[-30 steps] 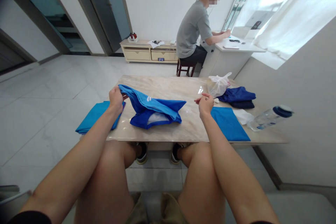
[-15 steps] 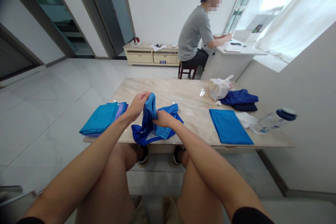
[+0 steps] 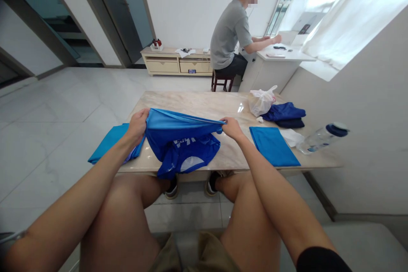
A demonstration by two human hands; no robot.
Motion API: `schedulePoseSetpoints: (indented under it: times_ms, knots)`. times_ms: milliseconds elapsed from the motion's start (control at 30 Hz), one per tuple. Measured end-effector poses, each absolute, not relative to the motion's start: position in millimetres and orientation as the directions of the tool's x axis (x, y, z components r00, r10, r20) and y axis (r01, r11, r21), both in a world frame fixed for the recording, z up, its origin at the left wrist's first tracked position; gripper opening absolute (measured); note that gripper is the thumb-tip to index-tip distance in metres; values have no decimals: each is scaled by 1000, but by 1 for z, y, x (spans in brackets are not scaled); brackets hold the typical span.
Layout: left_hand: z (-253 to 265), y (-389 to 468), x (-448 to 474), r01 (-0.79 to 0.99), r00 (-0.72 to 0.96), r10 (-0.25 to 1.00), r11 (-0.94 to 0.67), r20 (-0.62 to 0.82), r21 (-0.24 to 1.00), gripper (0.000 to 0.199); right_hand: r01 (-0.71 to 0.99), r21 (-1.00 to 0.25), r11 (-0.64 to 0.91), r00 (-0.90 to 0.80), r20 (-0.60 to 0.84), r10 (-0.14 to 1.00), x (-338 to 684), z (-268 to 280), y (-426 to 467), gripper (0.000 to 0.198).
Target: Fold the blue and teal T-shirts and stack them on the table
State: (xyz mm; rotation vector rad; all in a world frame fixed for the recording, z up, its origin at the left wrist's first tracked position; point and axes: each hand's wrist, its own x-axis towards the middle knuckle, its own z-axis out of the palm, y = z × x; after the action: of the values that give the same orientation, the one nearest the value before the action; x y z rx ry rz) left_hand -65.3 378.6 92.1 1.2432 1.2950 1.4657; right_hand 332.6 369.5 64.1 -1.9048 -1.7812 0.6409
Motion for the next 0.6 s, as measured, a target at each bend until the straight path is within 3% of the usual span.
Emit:
schedulePoseSetpoints:
  times_ms: [100, 233, 333, 500, 600]
  knots:
    - [78, 384, -73, 214, -185, 973, -98, 139, 972, 42, 716, -688, -119, 278, 125, 952, 366, 59, 372, 35]
    - [72, 390, -77, 274, -219, 972, -25, 87, 961, 37, 647, -742, -178, 500, 236, 834, 394, 51, 379, 42]
    - [74, 391, -74, 302, -236, 968, -11, 86, 953, 31, 646, -737, -200, 492, 201, 847, 397, 48, 379, 42]
    - [80, 383, -58, 409, -117, 993, 67, -21, 910, 20, 803, -564, -195, 291, 84, 953, 387, 56, 373, 25]
    - [87, 382, -49, 373, -26, 999, 54, -47, 926, 19, 726, -641, -250, 337, 15, 941, 392, 74, 386, 20]
